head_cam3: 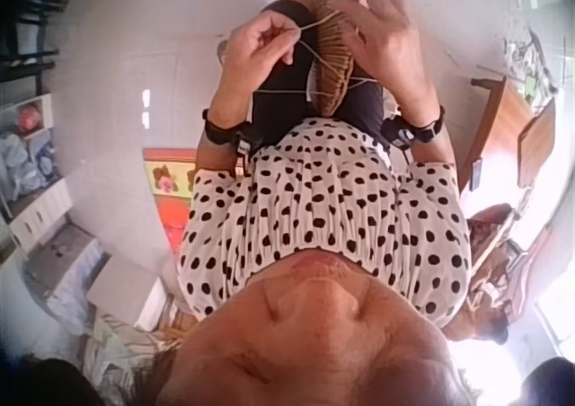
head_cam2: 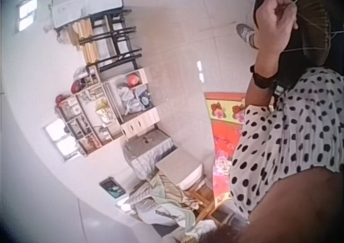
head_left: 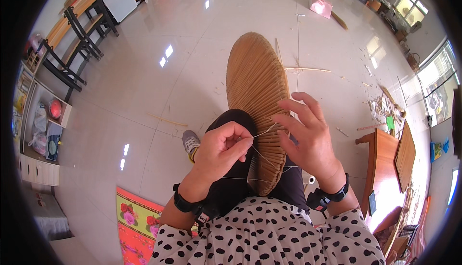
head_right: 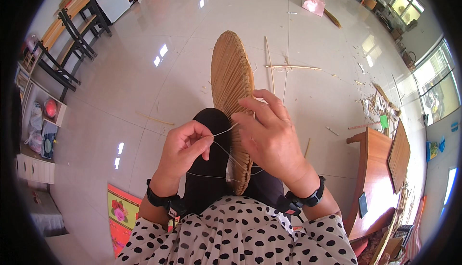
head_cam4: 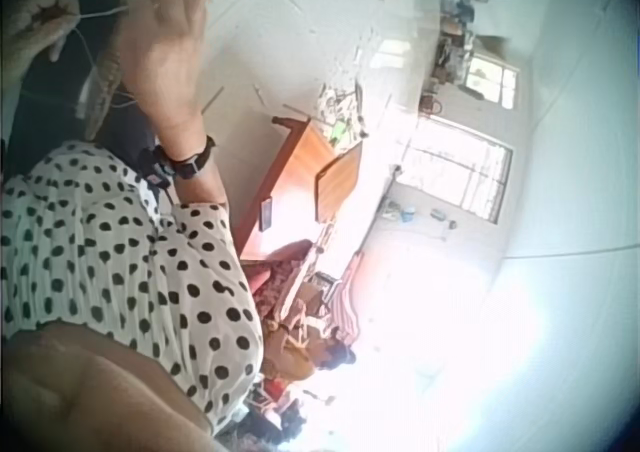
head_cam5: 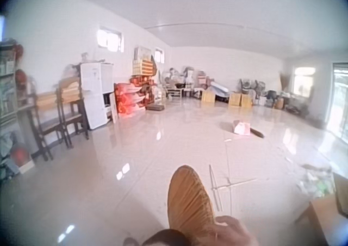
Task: The person sits on the floor and sews a white thread along the edge of a bamboo fan using a needle. They pull the thread through the bamboo slats, tie knots, and cut the thread with scissors multiple times.
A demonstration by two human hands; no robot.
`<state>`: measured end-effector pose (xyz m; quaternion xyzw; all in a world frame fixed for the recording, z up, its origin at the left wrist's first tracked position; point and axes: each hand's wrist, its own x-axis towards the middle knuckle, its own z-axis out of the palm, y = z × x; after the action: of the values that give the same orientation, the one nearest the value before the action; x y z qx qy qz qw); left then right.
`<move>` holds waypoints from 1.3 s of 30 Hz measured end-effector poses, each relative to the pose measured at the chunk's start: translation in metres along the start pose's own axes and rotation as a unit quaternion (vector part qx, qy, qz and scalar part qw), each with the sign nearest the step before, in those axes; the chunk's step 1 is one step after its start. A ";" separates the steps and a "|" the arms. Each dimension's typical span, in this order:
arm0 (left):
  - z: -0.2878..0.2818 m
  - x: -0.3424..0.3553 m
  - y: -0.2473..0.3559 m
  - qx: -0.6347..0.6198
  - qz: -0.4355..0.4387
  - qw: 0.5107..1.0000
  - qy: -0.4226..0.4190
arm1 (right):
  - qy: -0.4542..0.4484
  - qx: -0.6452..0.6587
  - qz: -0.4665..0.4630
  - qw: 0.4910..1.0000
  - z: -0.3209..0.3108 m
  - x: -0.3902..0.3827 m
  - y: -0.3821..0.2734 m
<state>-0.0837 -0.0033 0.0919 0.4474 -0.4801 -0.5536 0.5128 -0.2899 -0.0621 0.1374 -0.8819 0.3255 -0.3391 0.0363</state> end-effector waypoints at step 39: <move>-0.006 -0.007 -0.017 0.059 -0.009 0.998 0.033 | 0.020 0.067 0.047 0.996 0.004 0.008 0.013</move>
<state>-0.0800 0.0031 0.0741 0.4995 -0.4905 -0.5140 0.4958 -0.2900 -0.0775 0.1348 -0.8543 0.3433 -0.3759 0.1049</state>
